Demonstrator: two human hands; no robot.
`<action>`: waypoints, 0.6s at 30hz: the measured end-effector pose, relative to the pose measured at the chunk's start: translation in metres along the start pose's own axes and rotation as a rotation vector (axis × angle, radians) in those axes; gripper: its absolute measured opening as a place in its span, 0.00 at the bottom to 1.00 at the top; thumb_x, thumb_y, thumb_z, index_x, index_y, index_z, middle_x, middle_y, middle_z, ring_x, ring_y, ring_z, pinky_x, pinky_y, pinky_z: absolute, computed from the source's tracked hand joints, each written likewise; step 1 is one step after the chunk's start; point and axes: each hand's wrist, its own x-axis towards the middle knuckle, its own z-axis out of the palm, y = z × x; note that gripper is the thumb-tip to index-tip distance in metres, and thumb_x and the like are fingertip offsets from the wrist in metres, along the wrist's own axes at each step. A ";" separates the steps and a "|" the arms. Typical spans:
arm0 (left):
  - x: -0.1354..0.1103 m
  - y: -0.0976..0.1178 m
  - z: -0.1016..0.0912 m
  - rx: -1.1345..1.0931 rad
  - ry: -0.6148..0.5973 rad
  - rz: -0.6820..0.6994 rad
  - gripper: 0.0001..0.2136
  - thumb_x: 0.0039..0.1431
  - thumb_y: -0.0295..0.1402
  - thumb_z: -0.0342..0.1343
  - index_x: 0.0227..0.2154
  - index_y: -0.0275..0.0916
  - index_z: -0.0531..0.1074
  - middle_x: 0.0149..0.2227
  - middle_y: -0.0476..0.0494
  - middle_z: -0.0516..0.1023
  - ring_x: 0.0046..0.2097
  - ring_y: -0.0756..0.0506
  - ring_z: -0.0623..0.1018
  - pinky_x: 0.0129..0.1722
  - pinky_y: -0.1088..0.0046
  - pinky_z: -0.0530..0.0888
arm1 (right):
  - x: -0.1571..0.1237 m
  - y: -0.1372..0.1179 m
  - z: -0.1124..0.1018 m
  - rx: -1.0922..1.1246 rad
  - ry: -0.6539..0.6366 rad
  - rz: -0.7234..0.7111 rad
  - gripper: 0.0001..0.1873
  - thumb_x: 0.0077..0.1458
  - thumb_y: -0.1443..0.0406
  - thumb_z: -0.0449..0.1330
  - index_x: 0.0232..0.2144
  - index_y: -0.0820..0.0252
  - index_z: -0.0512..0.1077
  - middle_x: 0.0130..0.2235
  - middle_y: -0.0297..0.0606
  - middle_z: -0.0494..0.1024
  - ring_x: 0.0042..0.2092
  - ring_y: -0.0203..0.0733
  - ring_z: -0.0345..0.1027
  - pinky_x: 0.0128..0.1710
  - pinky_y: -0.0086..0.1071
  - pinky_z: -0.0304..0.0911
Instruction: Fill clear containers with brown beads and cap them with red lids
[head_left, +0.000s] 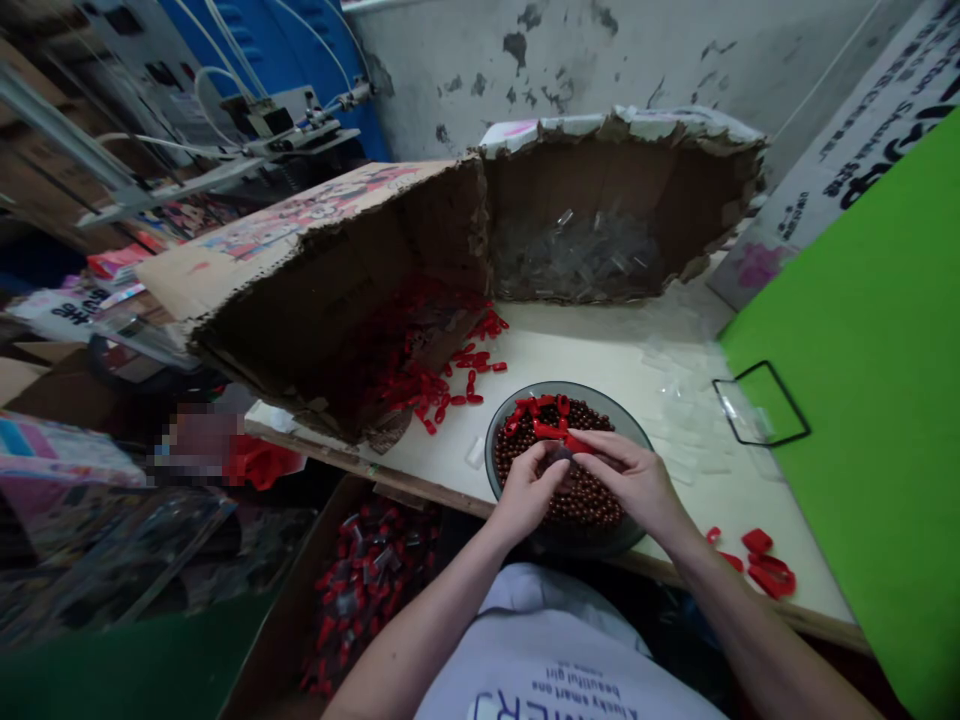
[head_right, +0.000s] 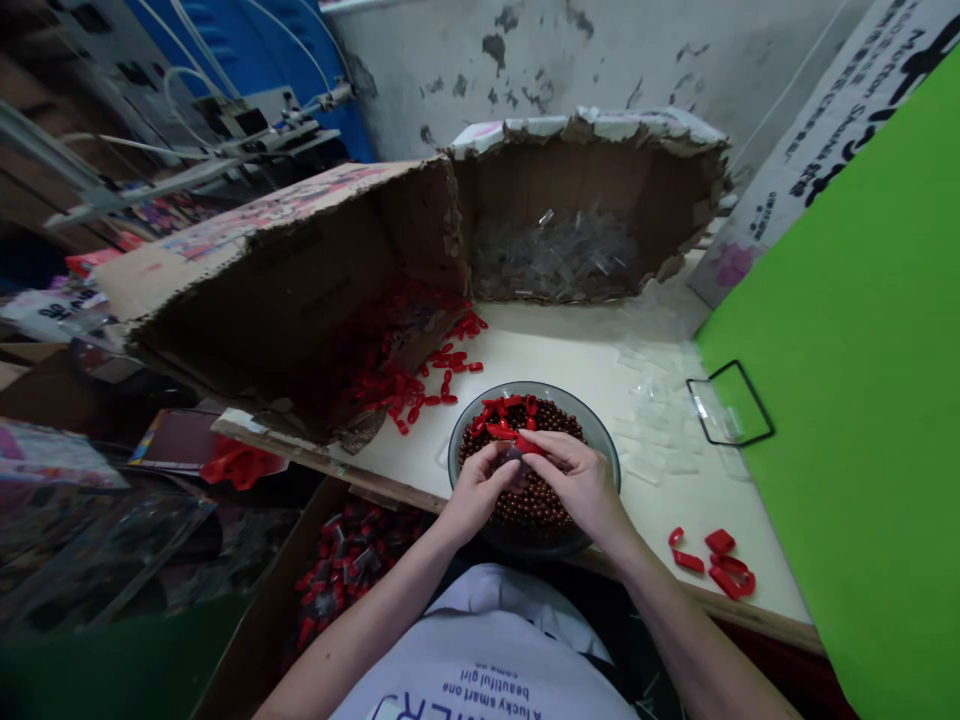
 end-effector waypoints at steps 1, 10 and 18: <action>0.000 0.000 0.001 -0.011 0.009 -0.004 0.15 0.57 0.37 0.56 0.45 0.36 0.71 0.38 0.45 0.74 0.32 0.51 0.74 0.34 0.74 0.74 | -0.001 0.002 0.001 -0.021 -0.004 -0.025 0.15 0.56 0.63 0.60 0.46 0.52 0.76 0.49 0.36 0.78 0.50 0.43 0.72 0.55 0.40 0.65; -0.002 -0.001 0.005 0.085 0.017 0.054 0.14 0.58 0.38 0.54 0.44 0.36 0.73 0.40 0.42 0.76 0.38 0.48 0.73 0.38 0.74 0.72 | -0.017 0.007 0.016 -0.075 0.089 -0.025 0.16 0.61 0.62 0.55 0.49 0.50 0.74 0.51 0.36 0.77 0.54 0.43 0.69 0.59 0.45 0.61; -0.005 0.002 0.012 -0.038 0.056 0.015 0.13 0.59 0.38 0.53 0.41 0.35 0.72 0.34 0.46 0.73 0.31 0.51 0.71 0.32 0.76 0.71 | -0.027 0.000 0.025 -0.068 0.134 0.021 0.21 0.60 0.63 0.55 0.55 0.51 0.69 0.56 0.36 0.72 0.57 0.44 0.66 0.61 0.45 0.58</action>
